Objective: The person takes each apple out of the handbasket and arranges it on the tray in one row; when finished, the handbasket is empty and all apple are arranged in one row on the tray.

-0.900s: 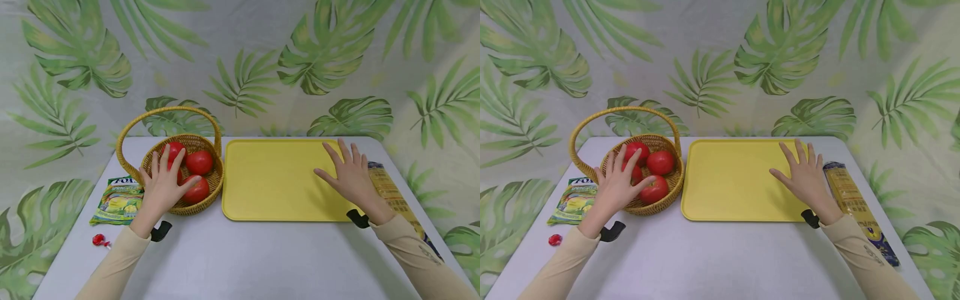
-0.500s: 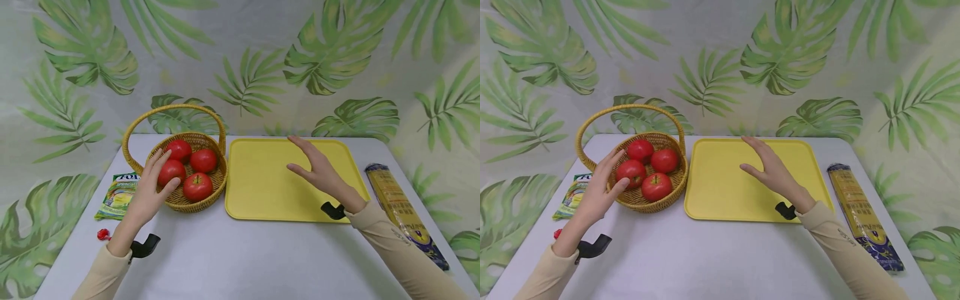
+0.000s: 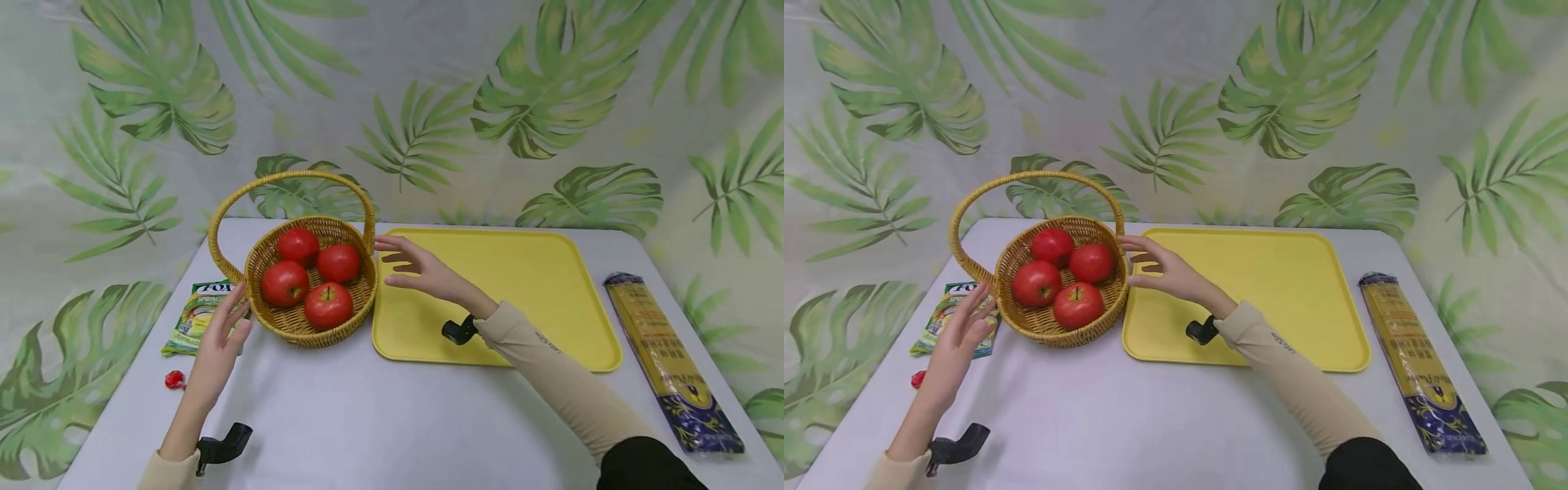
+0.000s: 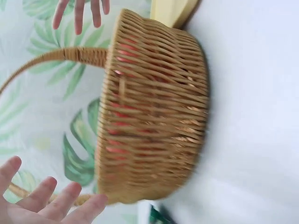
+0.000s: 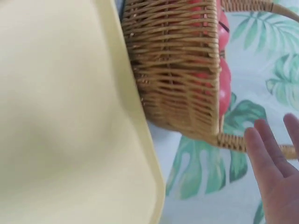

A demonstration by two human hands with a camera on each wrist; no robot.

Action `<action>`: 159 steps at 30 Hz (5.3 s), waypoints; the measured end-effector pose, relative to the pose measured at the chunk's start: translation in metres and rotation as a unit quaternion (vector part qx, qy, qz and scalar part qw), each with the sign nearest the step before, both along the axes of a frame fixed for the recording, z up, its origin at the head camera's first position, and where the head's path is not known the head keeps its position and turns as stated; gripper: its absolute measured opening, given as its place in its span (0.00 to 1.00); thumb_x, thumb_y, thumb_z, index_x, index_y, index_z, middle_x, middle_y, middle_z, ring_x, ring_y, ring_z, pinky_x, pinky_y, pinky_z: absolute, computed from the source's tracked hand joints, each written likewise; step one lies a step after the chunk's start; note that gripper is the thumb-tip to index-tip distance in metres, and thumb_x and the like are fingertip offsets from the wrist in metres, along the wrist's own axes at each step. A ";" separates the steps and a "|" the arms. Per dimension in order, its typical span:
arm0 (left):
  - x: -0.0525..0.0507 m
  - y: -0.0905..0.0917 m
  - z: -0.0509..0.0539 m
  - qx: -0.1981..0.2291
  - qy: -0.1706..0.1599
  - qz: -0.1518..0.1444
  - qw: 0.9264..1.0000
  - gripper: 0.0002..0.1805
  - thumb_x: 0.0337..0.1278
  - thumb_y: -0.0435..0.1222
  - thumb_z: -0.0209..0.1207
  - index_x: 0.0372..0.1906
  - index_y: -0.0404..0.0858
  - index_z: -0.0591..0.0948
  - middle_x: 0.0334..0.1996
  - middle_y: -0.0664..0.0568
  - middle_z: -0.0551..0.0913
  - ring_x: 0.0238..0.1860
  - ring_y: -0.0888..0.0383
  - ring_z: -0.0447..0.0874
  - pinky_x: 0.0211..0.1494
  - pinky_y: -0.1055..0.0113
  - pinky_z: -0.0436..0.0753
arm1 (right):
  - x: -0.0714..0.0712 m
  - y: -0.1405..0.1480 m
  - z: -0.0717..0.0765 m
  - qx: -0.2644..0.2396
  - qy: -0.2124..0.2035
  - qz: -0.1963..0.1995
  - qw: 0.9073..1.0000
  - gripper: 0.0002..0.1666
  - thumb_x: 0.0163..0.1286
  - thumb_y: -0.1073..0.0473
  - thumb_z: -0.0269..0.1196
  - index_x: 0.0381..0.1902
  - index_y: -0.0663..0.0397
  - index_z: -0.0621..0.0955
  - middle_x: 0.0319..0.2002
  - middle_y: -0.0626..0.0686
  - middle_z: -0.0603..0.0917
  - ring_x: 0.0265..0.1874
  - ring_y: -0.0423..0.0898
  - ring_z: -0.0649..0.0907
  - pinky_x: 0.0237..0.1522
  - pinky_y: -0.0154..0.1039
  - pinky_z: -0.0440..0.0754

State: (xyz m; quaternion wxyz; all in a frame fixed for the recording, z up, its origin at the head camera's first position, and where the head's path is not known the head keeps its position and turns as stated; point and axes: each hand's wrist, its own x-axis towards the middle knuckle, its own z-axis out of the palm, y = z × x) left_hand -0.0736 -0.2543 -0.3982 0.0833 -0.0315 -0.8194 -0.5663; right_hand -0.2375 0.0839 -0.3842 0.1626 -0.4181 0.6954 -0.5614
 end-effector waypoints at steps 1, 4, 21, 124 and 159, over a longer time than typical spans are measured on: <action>0.001 -0.001 -0.004 0.008 0.001 0.004 1.000 0.30 0.74 0.36 0.44 0.76 0.44 0.52 0.74 0.45 0.52 0.70 0.48 0.57 0.54 0.82 0.68 | -0.002 -0.007 -0.002 -0.004 -0.009 0.013 1.000 0.38 0.69 0.62 0.60 0.73 0.53 0.58 0.69 0.61 0.62 0.64 0.64 0.65 0.62 0.62 0.62; 0.002 -0.004 -0.013 0.033 -0.008 0.019 0.999 0.30 0.74 0.35 0.44 0.76 0.43 0.53 0.73 0.45 0.53 0.68 0.50 0.59 0.53 0.82 0.69 | -0.006 -0.026 -0.003 -0.006 -0.037 0.042 0.998 0.37 0.68 0.69 0.58 0.72 0.59 0.58 0.68 0.65 0.61 0.64 0.68 0.64 0.61 0.64 0.62; -0.023 0.004 -0.041 0.058 -0.145 0.008 0.988 0.45 0.67 0.41 0.56 0.77 0.55 0.39 0.75 0.49 0.32 0.72 0.35 0.42 0.65 0.35 0.54 | -0.028 -0.088 0.004 0.196 -0.054 0.178 0.963 0.39 0.65 0.60 0.63 0.72 0.52 0.62 0.71 0.54 0.60 0.70 0.53 0.58 0.67 0.52 0.58; -0.031 0.001 -0.047 0.079 -0.168 0.008 0.983 0.49 0.64 0.37 0.58 0.76 0.60 0.36 0.75 0.52 0.28 0.71 0.31 0.37 0.65 0.32 0.48 | -0.016 -0.012 -0.002 0.047 0.022 -0.125 0.991 0.25 0.68 0.61 0.61 0.62 0.60 0.73 0.57 0.61 0.75 0.47 0.56 0.78 0.49 0.48 0.77; -0.032 0.001 -0.052 0.074 -0.165 0.010 0.983 0.49 0.65 0.38 0.57 0.76 0.61 0.36 0.75 0.50 0.28 0.71 0.31 0.37 0.64 0.31 0.48 | -0.015 -0.115 -0.001 0.280 0.059 -0.105 0.952 0.41 0.65 0.56 0.65 0.73 0.48 0.61 0.58 0.58 0.60 0.54 0.54 0.72 0.58 0.49 0.70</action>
